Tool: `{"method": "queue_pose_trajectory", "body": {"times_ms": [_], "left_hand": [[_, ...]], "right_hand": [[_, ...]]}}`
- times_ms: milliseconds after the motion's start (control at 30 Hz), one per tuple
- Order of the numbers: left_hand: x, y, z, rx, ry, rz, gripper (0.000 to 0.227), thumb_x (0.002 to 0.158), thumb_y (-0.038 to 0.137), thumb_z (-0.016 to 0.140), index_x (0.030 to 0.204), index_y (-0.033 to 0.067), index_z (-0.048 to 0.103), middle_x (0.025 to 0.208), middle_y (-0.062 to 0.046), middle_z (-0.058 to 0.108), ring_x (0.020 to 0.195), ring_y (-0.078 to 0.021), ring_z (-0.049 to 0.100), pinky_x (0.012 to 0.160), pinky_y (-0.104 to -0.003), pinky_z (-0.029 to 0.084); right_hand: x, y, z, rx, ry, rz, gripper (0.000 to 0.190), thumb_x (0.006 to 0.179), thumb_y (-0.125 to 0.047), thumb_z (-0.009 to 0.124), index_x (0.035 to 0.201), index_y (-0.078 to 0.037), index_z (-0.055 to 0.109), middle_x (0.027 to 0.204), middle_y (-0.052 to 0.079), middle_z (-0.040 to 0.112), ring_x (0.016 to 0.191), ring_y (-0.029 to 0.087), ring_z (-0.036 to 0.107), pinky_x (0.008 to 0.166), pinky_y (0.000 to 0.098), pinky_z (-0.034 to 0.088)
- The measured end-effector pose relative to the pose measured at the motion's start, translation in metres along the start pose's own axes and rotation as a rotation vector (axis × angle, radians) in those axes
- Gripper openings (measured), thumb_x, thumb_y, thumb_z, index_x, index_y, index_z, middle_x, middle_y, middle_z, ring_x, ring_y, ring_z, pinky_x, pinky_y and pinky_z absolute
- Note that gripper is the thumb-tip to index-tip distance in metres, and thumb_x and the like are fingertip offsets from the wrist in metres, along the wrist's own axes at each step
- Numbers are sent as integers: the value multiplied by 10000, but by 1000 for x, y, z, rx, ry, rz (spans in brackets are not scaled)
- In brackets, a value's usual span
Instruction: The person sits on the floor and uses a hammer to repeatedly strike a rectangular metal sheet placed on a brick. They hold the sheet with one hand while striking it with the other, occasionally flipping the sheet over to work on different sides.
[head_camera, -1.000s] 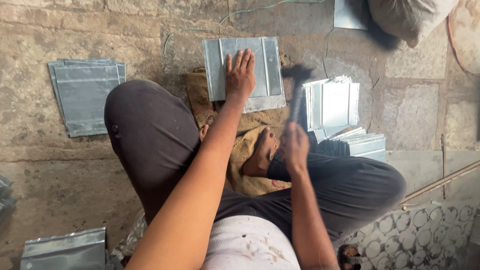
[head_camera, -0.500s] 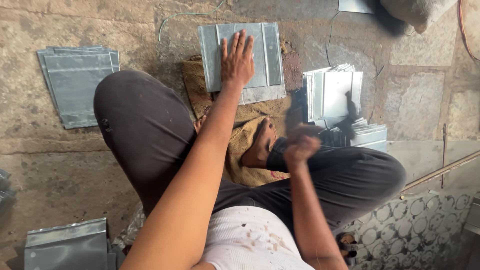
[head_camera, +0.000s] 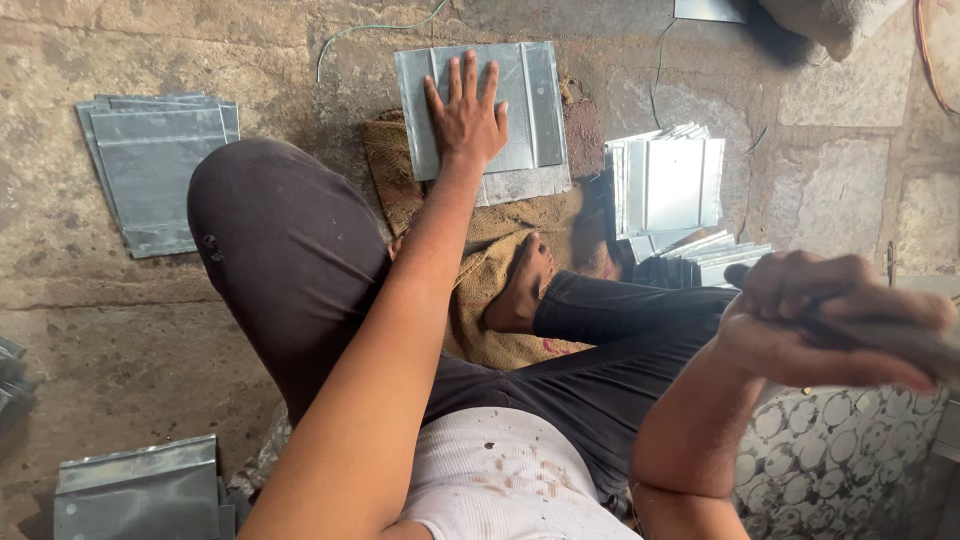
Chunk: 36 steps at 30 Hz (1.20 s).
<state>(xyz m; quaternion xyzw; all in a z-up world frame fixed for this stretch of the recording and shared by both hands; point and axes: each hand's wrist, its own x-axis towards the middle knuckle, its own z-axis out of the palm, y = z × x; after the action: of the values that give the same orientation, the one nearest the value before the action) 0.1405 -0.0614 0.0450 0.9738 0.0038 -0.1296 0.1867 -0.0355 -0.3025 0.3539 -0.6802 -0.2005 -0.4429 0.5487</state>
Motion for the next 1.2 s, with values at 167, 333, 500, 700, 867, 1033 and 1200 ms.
{"method": "queue_pose_trajectory", "body": {"times_ms": [167,333,500,700,867,1033,1200], "left_hand": [[9,-2,10,-14,31,8,585,1100,497,312,1647,313,211,1729,-81,88,1593,-337,129,1236,-696,59],[0,-1,17,0,174,34,570,1112,392,357,1664,294,256,1737,-55,134,1599,-345,160,1249,-695,56],[0,-3,15,-36,113,34,581,1069,402,380,1625,295,248,1714,-52,131,1567,-331,179,1244,-671,67],[-22,3,22,-1,122,53,637,985,342,555,1575,239,340,1655,-87,252,1462,-343,341,1179,-641,214],[18,-16,35,-74,209,142,481,951,173,699,1420,140,597,1431,-63,568,1312,-263,530,1160,-557,386],[31,-25,67,-67,420,231,468,902,122,697,1364,111,622,1337,-80,591,1219,-281,549,1066,-630,389],[33,-23,46,-75,363,192,410,1009,142,587,1418,125,592,1451,-93,530,1349,-302,494,1163,-666,300]], "right_hand": [[-111,79,18,-50,101,21,456,1073,-514,420,945,-83,498,636,48,492,488,110,510,412,304,416],[-221,94,39,-582,-580,1157,284,1033,-383,536,948,-124,614,695,1,604,557,73,559,487,255,464],[-148,62,29,-380,-427,1042,383,1105,-389,482,906,-85,602,757,0,516,605,80,470,471,241,368],[-36,25,14,20,-240,126,359,1129,-407,412,1080,-54,462,782,77,539,500,74,529,413,258,438],[-72,68,31,105,74,-19,366,1089,-470,451,982,-126,516,702,-46,495,472,45,461,437,244,408],[-207,99,54,-531,-578,1040,345,1047,-379,526,948,-58,610,716,20,586,584,114,533,531,293,458],[-195,89,32,-413,-612,1074,350,1064,-372,547,929,-60,630,749,-30,598,658,45,543,561,246,466]]}}
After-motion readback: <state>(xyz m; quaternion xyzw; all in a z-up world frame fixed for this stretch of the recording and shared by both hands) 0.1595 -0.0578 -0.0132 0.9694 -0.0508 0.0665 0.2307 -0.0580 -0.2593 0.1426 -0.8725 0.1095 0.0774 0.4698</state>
